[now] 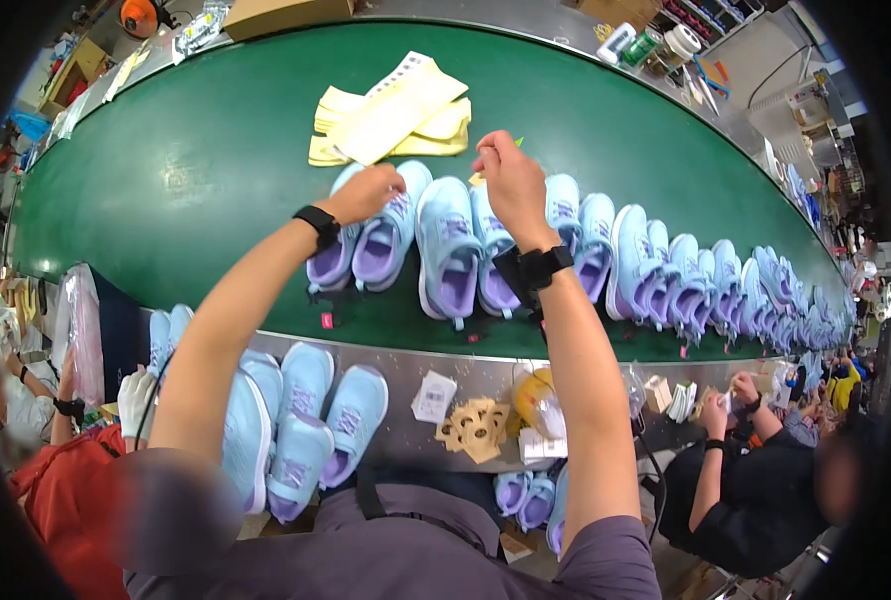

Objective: The person attaches barcode tags to light blue and purple sneakers on a green conveyor belt. They pick up shoes, apply tags to the tongue or heel, and place them back in a line. The person also handles stacks of tags and occasionally moves shoes into a plastic bin.

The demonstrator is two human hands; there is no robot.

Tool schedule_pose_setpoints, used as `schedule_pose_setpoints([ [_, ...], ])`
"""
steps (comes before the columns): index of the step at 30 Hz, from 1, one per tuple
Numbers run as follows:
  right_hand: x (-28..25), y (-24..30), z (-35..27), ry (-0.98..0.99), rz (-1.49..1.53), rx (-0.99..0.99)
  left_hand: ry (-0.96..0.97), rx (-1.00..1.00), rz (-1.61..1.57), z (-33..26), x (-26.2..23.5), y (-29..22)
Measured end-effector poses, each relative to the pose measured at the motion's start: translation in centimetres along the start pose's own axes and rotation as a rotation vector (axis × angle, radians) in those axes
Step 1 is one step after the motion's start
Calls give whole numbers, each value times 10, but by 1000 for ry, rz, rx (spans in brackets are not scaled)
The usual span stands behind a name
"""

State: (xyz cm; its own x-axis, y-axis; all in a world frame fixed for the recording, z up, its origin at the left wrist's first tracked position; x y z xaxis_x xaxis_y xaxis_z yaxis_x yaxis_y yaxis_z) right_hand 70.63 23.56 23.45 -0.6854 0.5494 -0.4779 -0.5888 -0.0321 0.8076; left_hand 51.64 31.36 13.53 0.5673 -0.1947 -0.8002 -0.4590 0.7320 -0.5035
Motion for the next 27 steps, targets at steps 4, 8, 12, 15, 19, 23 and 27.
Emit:
schedule_pose_setpoints([
  [4,17,8,35,143,-263,25,309,-176,-61,3,26,28],
  [8,66,-15,25,143,-336,-397,589,-235,-32,7,40,49],
  [12,85,-1,-4,226,-422,-480,509,-83,-14,13,29,36],
  [15,98,14,-6,190,-524,-616,267,-154,-63,5,9,28],
  [19,121,19,-7,88,-525,-788,25,-345,-185,-19,-13,36],
  [23,144,2,-33,220,-453,-790,-103,-463,-293,-30,-23,33],
  [27,150,3,-32,379,-363,-568,-116,-572,-280,-38,-21,37],
])
Point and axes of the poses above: each hand's wrist, its own z-axis towards the middle knuckle, its own x-axis out of the palm, y = z × x, the point moved 6 cm from there along z, towards the middle knuckle, and after that the axes turned 14 degrees about -y, right-handed, at the moved point
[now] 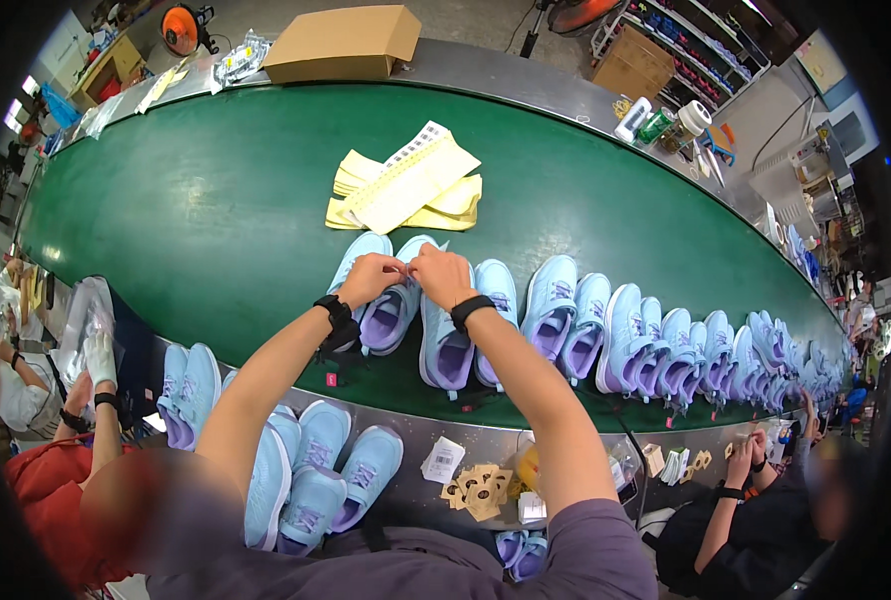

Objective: The person attaches barcode tags to light blue and purple sneakers on a green conveyor belt. They pick up shoes, apply tags to the tongue or heel, and place them back in a line. The person also handles stacks of tags and occasionally moves shoes into a plastic bin.

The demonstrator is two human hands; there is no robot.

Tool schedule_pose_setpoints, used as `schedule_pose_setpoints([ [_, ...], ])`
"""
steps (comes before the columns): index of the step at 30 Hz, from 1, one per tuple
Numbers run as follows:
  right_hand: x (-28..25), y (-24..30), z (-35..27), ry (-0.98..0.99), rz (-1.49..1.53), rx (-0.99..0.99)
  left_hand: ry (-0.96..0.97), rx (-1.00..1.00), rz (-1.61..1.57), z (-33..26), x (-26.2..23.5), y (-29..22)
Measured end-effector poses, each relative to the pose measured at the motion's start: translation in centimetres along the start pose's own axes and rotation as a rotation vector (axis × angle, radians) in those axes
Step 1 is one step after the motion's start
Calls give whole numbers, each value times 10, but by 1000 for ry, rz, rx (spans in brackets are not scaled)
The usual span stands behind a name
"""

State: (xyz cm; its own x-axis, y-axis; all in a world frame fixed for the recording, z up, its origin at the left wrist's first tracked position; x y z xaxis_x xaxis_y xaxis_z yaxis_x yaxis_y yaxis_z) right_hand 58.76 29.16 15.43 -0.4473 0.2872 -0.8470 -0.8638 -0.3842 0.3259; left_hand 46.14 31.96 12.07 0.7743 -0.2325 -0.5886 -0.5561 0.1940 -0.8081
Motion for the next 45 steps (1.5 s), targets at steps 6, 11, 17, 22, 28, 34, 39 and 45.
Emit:
schedule_pose_setpoints([
  [6,13,1,8,124,147,79,-77,132,35,-3,-5,-4],
  [11,9,-9,16,-159,252,149,-343,437,267,-16,-20,-45],
  [17,26,-7,12,274,1305,948,-7,-602,-937,-13,-21,28],
  [22,26,-4,13,246,1380,964,-73,-538,-999,-21,-24,18],
  [28,29,-2,20,248,1091,803,-83,-577,-1019,-22,-24,16],
  [34,38,0,20,281,1227,890,-28,-453,-910,-19,-31,21],
  [39,38,6,21,320,1225,884,35,-380,-835,-17,-39,16],
  [45,40,9,29,358,1095,737,95,-366,-804,-12,-38,26],
])
Point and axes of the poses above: each hand's wrist, its own z-axis towards the middle knuckle, its own x-axis out of the palm, y = z × x, the point moved 6 cm from there along z, towards the middle knuckle, and after that the axes turned 14 degrees about -y, right-handed, at the moved point
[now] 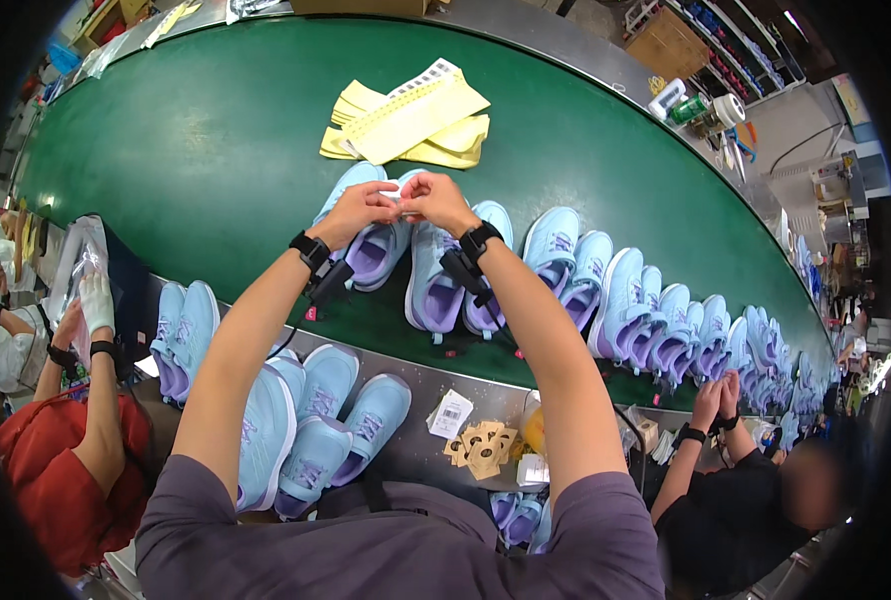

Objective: The person attaches barcode tags to light blue and purple sneakers on a green conveyor belt. They pick up shoes, apply tags to the tongue or heel, and place them back in a line. The person also handles stacks of tags and occasionally moves shoes into a plastic bin.

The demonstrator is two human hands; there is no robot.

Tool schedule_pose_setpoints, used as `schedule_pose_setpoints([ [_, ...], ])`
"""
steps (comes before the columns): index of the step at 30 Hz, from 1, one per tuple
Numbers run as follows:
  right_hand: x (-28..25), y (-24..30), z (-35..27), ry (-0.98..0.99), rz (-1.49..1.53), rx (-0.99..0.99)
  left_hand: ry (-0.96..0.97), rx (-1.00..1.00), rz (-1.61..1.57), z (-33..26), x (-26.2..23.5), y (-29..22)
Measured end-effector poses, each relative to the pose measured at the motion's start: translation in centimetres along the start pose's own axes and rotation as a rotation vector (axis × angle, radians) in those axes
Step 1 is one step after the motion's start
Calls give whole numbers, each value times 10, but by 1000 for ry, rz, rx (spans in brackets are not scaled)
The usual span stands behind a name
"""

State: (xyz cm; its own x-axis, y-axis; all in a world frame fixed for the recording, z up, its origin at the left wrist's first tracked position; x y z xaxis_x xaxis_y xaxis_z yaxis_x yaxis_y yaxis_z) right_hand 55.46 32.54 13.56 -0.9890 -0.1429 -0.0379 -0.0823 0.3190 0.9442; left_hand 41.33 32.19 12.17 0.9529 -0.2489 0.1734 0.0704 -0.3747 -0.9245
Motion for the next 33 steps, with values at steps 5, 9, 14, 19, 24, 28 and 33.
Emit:
schedule_pose_setpoints([
  [5,5,8,-3,3,-162,-170,-11,-42,82,0,1,2],
  [9,-28,70,-20,-214,-404,-436,-155,346,615,-3,14,-27],
  [14,-208,188,-190,-968,-780,-758,-424,170,469,-5,-21,-36],
  [19,-449,-53,-392,-493,-2417,248,-282,190,344,-27,42,-69],
  [24,-478,-145,-403,250,-2732,401,-271,137,436,-69,80,-63],
  [28,-487,-123,-408,38,-2645,352,-90,168,480,-105,137,-31],
  [33,-382,74,-446,-1117,-1725,-165,106,322,793,-162,199,46],
])
Point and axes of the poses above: each hand's wrist, its own z-axis towards the middle knuckle, its own x-axis out of the palm, y = z × x, the point moved 6 cm from there along z, towards the middle knuckle, and after that the axes turned 14 degrees about -y, right-handed, at the moved point
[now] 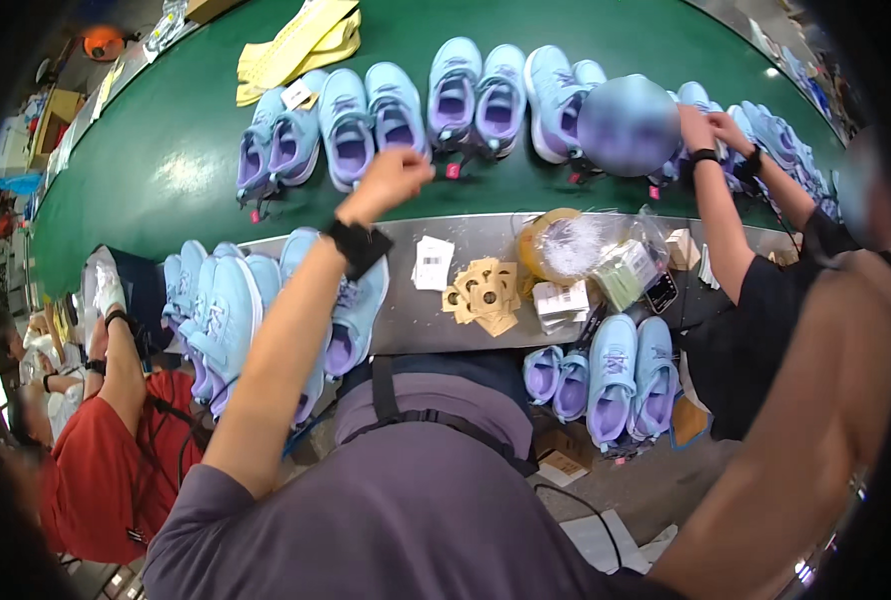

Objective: The person attaches barcode tags to light blue and purple sneakers on a green conveyor belt. They pick up shoes, apply tags to the tongue or heel, and place them back in a line. The person also handles stacks of tags and occasionally moves shoes into a plastic bin.

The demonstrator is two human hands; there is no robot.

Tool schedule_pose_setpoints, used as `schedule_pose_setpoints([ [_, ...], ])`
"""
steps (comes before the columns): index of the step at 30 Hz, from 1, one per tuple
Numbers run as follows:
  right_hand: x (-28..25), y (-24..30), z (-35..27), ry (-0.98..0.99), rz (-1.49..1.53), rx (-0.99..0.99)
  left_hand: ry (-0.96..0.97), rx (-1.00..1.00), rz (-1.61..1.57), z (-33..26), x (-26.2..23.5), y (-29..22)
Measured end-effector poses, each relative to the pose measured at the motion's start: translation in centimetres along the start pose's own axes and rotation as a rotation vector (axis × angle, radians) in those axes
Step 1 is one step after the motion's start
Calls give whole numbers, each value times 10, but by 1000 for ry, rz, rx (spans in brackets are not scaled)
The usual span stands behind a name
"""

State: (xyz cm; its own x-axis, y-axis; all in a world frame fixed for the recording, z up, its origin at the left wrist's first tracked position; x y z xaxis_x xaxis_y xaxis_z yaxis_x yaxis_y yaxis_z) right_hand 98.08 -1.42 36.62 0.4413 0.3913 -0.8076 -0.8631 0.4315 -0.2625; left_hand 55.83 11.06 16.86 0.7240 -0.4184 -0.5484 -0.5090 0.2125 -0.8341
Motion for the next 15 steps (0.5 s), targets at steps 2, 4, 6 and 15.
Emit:
schedule_pose_setpoints([
  [2,-127,33,12,-306,802,263,-80,45,88,-36,31,7],
  [4,-163,111,12,-397,1305,276,-128,-120,382,-92,24,55],
  [6,-202,155,-26,-287,1500,351,-71,-52,410,-113,51,53],
  [15,-15,275,-314,443,830,199,-123,-372,321,-114,56,75],
])
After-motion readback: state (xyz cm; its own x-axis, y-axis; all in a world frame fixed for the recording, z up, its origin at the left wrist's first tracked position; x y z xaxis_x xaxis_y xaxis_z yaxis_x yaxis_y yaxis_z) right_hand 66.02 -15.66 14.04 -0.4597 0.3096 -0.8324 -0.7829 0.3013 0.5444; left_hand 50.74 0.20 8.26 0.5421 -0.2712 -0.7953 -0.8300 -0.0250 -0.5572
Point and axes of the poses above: each hand's wrist, its own z-axis towards the middle knuckle, its own x-axis out of the palm, y = z × x, the point moved 6 cm from there along z, towards the middle knuckle, and after that the axes turned 14 degrees about -y, right-handed, at the moved point
